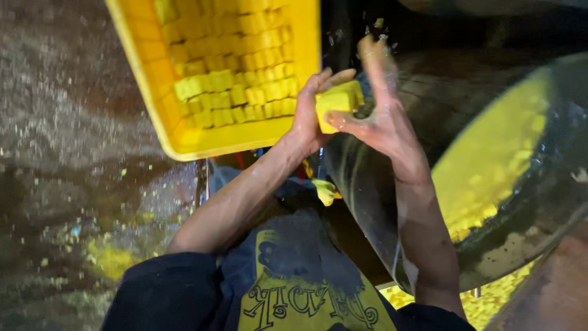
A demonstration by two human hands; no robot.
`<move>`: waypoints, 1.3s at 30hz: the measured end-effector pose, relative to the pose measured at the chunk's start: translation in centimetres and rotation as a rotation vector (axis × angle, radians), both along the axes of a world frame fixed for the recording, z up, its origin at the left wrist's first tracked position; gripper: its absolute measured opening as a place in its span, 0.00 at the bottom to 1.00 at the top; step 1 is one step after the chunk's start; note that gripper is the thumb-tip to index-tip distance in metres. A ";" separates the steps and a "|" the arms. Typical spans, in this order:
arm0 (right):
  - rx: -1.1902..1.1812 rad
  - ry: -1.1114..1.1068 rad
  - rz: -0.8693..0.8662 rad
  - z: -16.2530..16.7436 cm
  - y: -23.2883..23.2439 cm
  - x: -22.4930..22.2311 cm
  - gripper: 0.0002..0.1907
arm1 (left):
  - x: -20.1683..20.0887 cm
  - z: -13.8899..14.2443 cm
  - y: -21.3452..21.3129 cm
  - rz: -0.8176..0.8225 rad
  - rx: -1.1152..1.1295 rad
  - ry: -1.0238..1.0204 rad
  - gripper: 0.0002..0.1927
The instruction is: The person repeatedly scoops yellow cubed food items from a large metal basin filled with water and places them into a yellow plastic crate. The person uses both hands to lift and transfer the cubes, rinsing them in the process.
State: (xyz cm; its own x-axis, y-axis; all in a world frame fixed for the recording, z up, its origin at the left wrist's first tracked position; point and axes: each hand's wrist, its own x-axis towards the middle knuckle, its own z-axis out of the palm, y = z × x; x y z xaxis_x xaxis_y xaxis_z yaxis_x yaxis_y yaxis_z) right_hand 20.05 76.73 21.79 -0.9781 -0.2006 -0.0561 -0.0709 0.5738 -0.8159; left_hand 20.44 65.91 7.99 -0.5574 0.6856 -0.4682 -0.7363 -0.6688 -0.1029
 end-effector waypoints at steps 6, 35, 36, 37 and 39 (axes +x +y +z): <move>-0.408 -0.818 -0.166 -11.7 -3.2 -5.4 0.32 | -2.5 -8.0 -4.4 -0.001 -0.332 -0.315 0.46; -0.583 -0.113 -0.831 6.6 7.1 18.6 0.23 | -3.5 3.6 5.3 -0.172 -1.356 1.652 0.27; -0.451 -0.048 -0.954 7.2 10.2 20.8 0.21 | -2.6 6.8 7.8 -0.062 -1.164 1.743 0.23; -0.317 0.013 -1.069 6.8 13.5 22.6 0.20 | -1.3 9.5 10.8 -0.110 -1.004 1.878 0.20; -0.018 -0.032 -1.131 3.7 19.5 25.6 0.20 | 2.2 12.9 17.0 -0.185 -0.691 2.126 0.19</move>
State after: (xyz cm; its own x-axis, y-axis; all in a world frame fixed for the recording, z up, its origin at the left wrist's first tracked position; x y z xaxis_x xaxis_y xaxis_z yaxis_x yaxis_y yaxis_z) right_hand 45.61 96.26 25.53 -0.5967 0.7973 -0.0904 0.5024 0.2834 -0.8169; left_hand 22.63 82.87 20.90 -0.3862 0.8191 0.4242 0.5383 -0.1734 0.8248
